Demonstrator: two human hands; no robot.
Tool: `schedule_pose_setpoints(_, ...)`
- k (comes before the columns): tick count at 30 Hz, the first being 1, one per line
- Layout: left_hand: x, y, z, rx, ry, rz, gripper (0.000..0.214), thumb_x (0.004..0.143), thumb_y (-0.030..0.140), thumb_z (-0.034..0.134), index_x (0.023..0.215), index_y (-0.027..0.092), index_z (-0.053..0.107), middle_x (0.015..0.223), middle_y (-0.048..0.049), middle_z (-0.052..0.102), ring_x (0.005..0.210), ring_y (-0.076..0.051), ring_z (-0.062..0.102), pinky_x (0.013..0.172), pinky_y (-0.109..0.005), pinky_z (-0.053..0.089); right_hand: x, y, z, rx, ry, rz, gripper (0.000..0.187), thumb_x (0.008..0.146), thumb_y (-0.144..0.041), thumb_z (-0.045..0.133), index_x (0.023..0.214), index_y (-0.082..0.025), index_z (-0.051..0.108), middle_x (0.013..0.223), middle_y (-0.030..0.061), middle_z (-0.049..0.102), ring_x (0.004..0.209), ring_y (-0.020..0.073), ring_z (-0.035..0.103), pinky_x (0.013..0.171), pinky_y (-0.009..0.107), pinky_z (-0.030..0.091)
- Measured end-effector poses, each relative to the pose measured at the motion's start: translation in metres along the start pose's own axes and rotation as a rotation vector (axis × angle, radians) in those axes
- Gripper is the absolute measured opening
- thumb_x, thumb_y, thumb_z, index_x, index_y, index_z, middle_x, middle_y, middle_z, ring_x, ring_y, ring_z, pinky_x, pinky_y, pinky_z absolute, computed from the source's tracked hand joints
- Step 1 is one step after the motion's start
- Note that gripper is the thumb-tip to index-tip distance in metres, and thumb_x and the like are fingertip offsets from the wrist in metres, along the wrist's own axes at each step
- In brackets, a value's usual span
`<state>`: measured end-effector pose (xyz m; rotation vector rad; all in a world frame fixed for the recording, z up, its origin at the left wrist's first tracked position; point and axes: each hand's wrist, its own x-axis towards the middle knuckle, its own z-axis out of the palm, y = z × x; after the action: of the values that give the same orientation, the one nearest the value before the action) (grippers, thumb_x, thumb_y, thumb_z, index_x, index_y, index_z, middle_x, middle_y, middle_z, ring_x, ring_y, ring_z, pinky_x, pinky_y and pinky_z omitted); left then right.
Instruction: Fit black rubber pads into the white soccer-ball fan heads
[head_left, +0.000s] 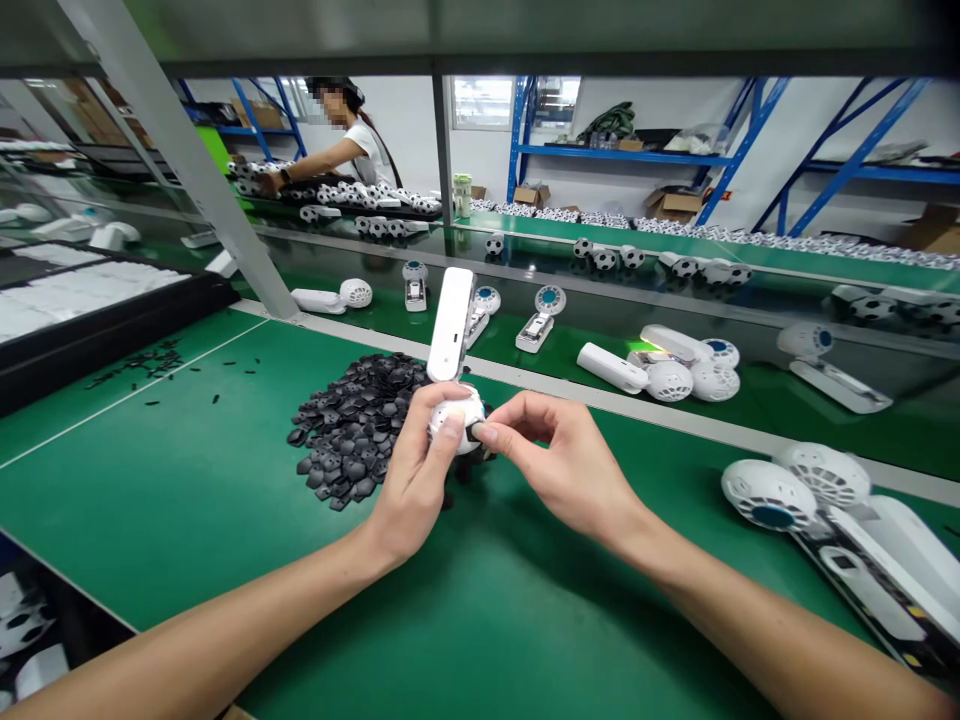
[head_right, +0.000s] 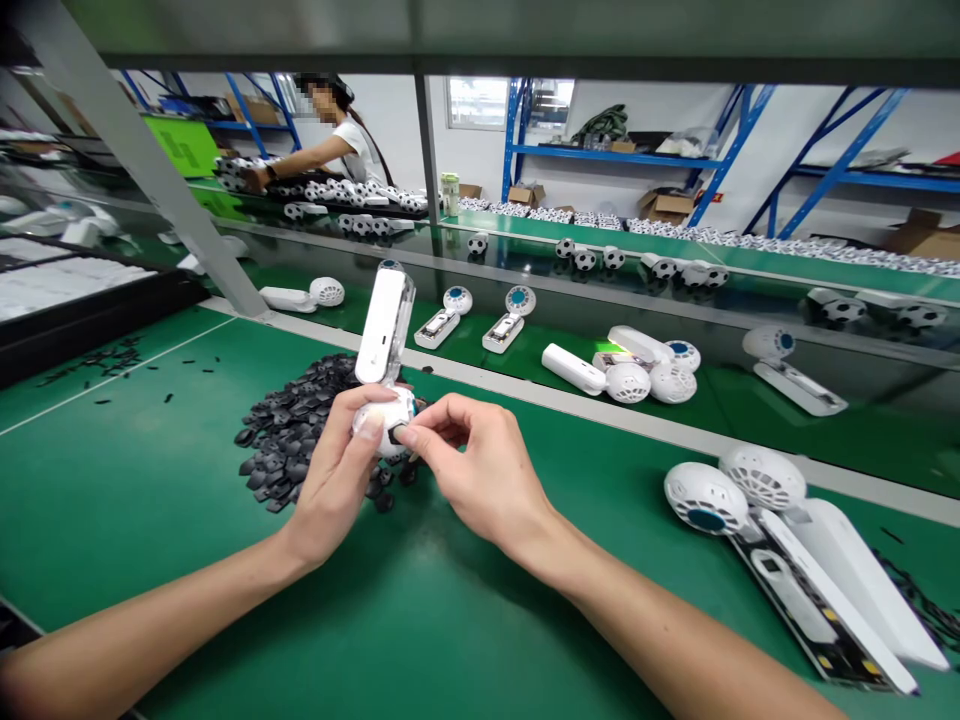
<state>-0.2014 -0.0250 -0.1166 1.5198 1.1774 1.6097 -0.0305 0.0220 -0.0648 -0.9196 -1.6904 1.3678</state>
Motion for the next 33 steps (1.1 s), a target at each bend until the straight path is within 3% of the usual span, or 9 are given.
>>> schedule_pose_setpoints(7, 0.006, 0.007, 0.002, 0.137, 0.046, 0.067, 0.038, 0.1, 0.055, 0.074, 0.12, 0.024, 0.062, 0.106, -0.0033, 0.068, 0.082, -0.016, 0.064, 0.074, -0.027, 0.054, -0.005, -0.006, 0.0, -0.025, -0.039, -0.013, 0.011, 0.091, -0.031, 0.073, 0.087, -0.021, 0.078, 0.087, 0.0008, 0.081, 0.083, 0.0201, 0.073, 0.08, 0.033, 0.055)
schedule_pose_setpoints(18, 0.008, 0.012, 0.003, 0.115, 0.079, 0.105, 0.036, 0.099, 0.055, 0.075, 0.109, 0.023, 0.063, 0.101, -0.0024, 0.073, 0.069, -0.012, 0.065, 0.064, -0.024, 0.056, -0.01, -0.012, -0.002, -0.04, -0.089, -0.036, 0.017, 0.096, -0.03, 0.067, 0.093, -0.023, 0.083, 0.094, 0.0015, 0.084, 0.089, 0.0221, 0.077, 0.081, 0.033, 0.057)
schedule_pose_setpoints(23, 0.01, 0.019, 0.003, 0.098, 0.109, 0.099, 0.029, 0.099, 0.047, 0.076, 0.107, 0.023, 0.063, 0.097, -0.0013, 0.072, 0.069, -0.013, 0.065, 0.061, -0.023, 0.055, -0.006, -0.016, -0.014, 0.014, -0.188, -0.038, 0.019, 0.098, -0.034, 0.068, 0.105, -0.021, 0.081, 0.099, 0.0039, 0.083, 0.093, 0.0216, 0.078, 0.084, 0.034, 0.061)
schedule_pose_setpoints(26, 0.011, 0.022, 0.003, 0.082, 0.135, 0.064, 0.028, 0.098, 0.046, 0.077, 0.105, 0.023, 0.064, 0.096, -0.0013, 0.07, 0.072, -0.014, 0.066, 0.062, -0.023, 0.055, 0.0, -0.012, -0.018, 0.047, -0.101, -0.023, 0.041, 0.093, -0.039, 0.079, 0.13, -0.024, 0.071, 0.134, 0.0086, 0.076, 0.119, 0.025, 0.074, 0.091, 0.035, 0.063)
schedule_pose_setpoints(28, 0.01, 0.022, 0.004, 0.089, 0.109, 0.066, 0.029, 0.098, 0.048, 0.077, 0.105, 0.023, 0.065, 0.095, -0.0015, 0.07, 0.073, -0.014, 0.064, 0.063, -0.024, 0.055, 0.003, -0.006, -0.016, 0.134, -0.167, 0.045, 0.068, 0.086, -0.047, 0.088, 0.145, -0.026, 0.062, 0.158, 0.0109, 0.062, 0.14, 0.0281, 0.064, 0.104, 0.037, 0.062)
schedule_pose_setpoints(30, 0.007, 0.02, 0.003, 0.11, 0.055, 0.09, 0.029, 0.099, 0.05, 0.076, 0.106, 0.023, 0.065, 0.095, -0.0016, 0.069, 0.073, -0.014, 0.063, 0.064, -0.023, 0.054, 0.004, 0.0, -0.011, 0.264, -0.325, 0.11, 0.085, 0.082, -0.056, 0.091, 0.154, -0.025, 0.055, 0.164, 0.0123, 0.056, 0.147, 0.0291, 0.06, 0.113, 0.038, 0.059)
schedule_pose_setpoints(33, 0.002, 0.019, 0.003, 0.095, -0.021, 0.12, 0.027, 0.101, 0.049, 0.075, 0.108, 0.025, 0.066, 0.094, -0.0002, 0.066, 0.069, -0.011, 0.057, 0.061, -0.021, 0.05, 0.002, 0.004, -0.005, 0.353, -0.431, 0.116, 0.089, 0.081, -0.057, 0.092, 0.153, -0.022, 0.054, 0.157, 0.0123, 0.062, 0.14, 0.0282, 0.066, 0.113, 0.036, 0.059)
